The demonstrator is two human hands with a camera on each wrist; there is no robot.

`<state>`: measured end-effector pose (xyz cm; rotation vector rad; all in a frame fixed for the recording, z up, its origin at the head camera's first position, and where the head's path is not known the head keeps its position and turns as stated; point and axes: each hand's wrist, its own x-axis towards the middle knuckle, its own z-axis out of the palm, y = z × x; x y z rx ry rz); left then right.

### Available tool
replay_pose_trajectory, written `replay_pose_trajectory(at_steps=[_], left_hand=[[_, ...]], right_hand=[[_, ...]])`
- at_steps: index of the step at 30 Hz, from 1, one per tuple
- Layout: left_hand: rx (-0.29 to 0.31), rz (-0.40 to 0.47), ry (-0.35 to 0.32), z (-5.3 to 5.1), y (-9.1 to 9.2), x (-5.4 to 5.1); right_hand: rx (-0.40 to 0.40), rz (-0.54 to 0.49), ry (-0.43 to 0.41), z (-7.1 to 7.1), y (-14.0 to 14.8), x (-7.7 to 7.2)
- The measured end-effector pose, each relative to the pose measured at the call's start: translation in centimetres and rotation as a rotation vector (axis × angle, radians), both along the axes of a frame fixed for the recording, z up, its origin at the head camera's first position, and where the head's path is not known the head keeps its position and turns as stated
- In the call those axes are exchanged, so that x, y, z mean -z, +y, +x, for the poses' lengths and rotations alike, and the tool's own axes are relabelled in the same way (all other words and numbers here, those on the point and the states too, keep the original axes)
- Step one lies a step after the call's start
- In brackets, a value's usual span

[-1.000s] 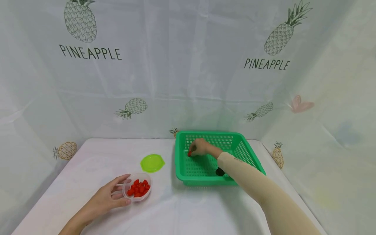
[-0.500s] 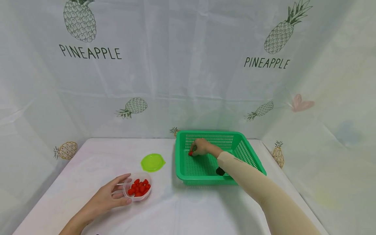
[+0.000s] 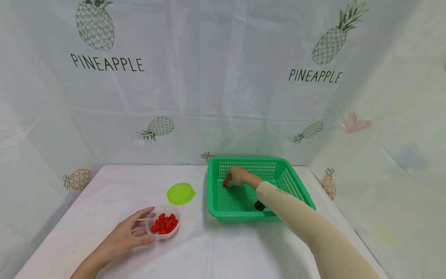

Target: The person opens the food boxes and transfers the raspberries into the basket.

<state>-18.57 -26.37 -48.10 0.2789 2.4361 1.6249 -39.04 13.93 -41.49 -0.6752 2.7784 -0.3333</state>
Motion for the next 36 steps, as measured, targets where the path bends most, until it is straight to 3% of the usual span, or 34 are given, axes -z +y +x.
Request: replay_pose_trajectory(at_steps=[6,12,19,23,27,36], left_hand=[[-0.001,-0.010,0.006,0.0,0.1,-0.2],[0.002,-0.008,0.002,0.1,0.1,-0.2],[0.007,-0.002,-0.001,0.0,0.0,-0.1],[0.010,-0.009,0.008,0.0,0.0,-0.1],[0.006,-0.024,0.014,-0.1,0.0,0.0],[0.007,-0.019,-0.015,-0.1,-0.1,0.0]], right_hand=[[-0.031,-0.036,-0.044,0.2,0.4,-0.8],[-0.093,-0.070,-0.061,0.9,1.3,-4.1],[-0.152,-0.165,0.030,3.0,1.3,-8.2],[-0.241,-0.236,0.134,5.1,0.2,-9.7],[-0.304,-0.303,0.188,7.3,-1.7,-10.2],[-0.333,-0.364,0.109,11.3,-6.2,-9.2]])
